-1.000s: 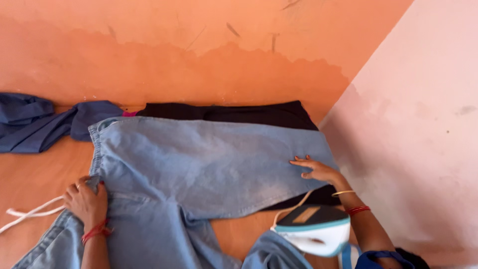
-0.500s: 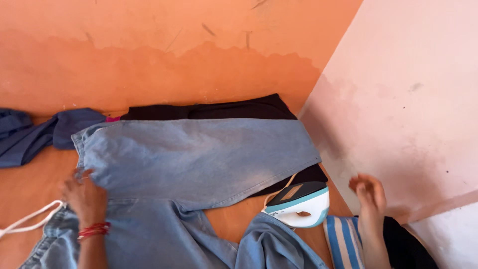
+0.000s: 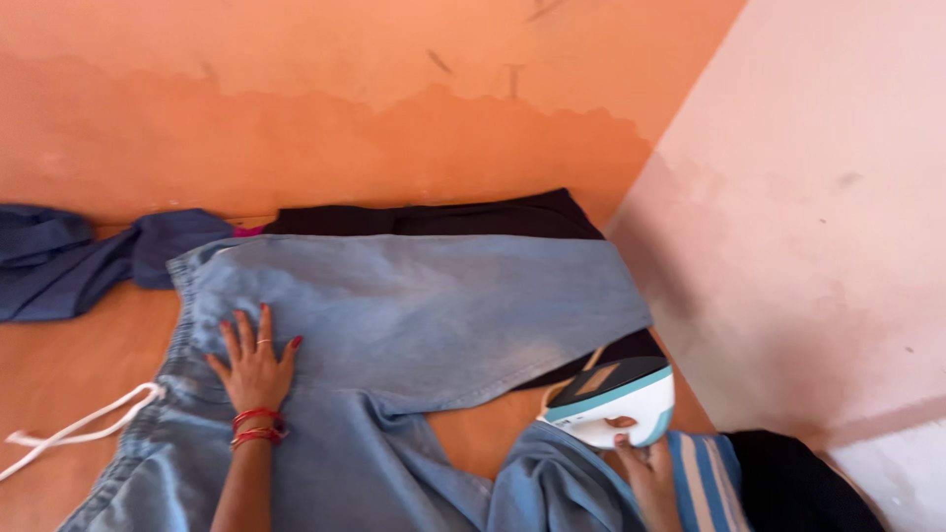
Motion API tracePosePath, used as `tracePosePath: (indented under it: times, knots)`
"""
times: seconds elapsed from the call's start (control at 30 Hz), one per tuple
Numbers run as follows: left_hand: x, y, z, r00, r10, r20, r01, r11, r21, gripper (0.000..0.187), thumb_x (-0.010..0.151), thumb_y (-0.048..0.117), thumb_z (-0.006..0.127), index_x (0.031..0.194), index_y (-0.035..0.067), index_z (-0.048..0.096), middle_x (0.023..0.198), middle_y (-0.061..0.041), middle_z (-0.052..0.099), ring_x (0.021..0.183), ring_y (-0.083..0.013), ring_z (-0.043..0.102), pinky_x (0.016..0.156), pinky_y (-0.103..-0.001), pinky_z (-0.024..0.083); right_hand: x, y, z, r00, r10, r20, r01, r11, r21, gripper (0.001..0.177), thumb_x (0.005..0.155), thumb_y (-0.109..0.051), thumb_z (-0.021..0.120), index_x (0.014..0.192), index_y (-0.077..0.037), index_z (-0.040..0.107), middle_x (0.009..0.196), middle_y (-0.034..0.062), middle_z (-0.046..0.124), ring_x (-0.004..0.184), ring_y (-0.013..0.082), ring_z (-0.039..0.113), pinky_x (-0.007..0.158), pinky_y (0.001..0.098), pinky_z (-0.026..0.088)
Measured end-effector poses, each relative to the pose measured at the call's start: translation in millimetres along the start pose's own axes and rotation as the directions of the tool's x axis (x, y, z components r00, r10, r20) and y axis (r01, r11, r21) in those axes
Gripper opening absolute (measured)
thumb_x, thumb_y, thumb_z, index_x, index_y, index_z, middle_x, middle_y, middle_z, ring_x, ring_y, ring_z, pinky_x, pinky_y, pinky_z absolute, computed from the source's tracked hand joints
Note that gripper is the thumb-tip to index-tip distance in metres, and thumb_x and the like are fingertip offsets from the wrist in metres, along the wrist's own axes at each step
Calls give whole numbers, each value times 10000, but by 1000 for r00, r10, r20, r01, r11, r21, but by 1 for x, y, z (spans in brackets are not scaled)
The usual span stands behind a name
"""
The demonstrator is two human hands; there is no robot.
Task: The person irons a black shirt and then a pair of light blue pants on a wooden table using a handheld electric iron. The person smooths the fabric with one hand while moving the iron with the other, then switches garments and continues ironing.
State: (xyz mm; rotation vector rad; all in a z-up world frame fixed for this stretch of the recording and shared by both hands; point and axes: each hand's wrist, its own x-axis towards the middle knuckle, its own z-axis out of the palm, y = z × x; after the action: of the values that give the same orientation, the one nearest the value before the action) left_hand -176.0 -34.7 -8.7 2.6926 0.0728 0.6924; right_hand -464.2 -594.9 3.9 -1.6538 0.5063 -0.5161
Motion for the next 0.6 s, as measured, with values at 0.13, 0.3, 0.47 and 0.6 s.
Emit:
tracePosePath:
  times: [0.13,0.3,0.47,0.6]
  knots:
    - [5,-3,-7,981,-111,157,109,994,21,703,917,604,543,1567,371,408,1643,-60,357,1534,-280,265,1217,-630,153,21,-36,5,1000,-17,3,17,996,83,372,905,-239,726,1147,37,662,1054,115,712,966,170,645,847,301,494]
    - [1,-34,-18,991,-137,12,137,987,-89,620,958,526,582,1519,267,521,1528,-83,492,1471,-310,380,1243,-539,225,52,-175,49,921,-319,222,388,717,-580,351,807,-345,775,952,-52,647,732,113,711,662,266,687,615,410,507]
    - [10,-43,3,984,-161,-74,165,984,60,706,958,559,520,1563,208,425,1621,-130,378,1547,-350,230,1239,-557,94,53,-285,131,766,-383,517,639,354,-683,479,797,-463,760,1010,-57,619,789,174,717,746,391,699,625,483,507]
    - [9,-47,10,980,-195,-26,197,977,82,832,949,623,457,1622,168,276,1667,-179,246,1560,-349,145,1240,-570,33,72,-293,245,592,-374,713,798,393,-457,596,754,-479,791,1119,-42,614,805,217,705,746,421,683,633,524,500]
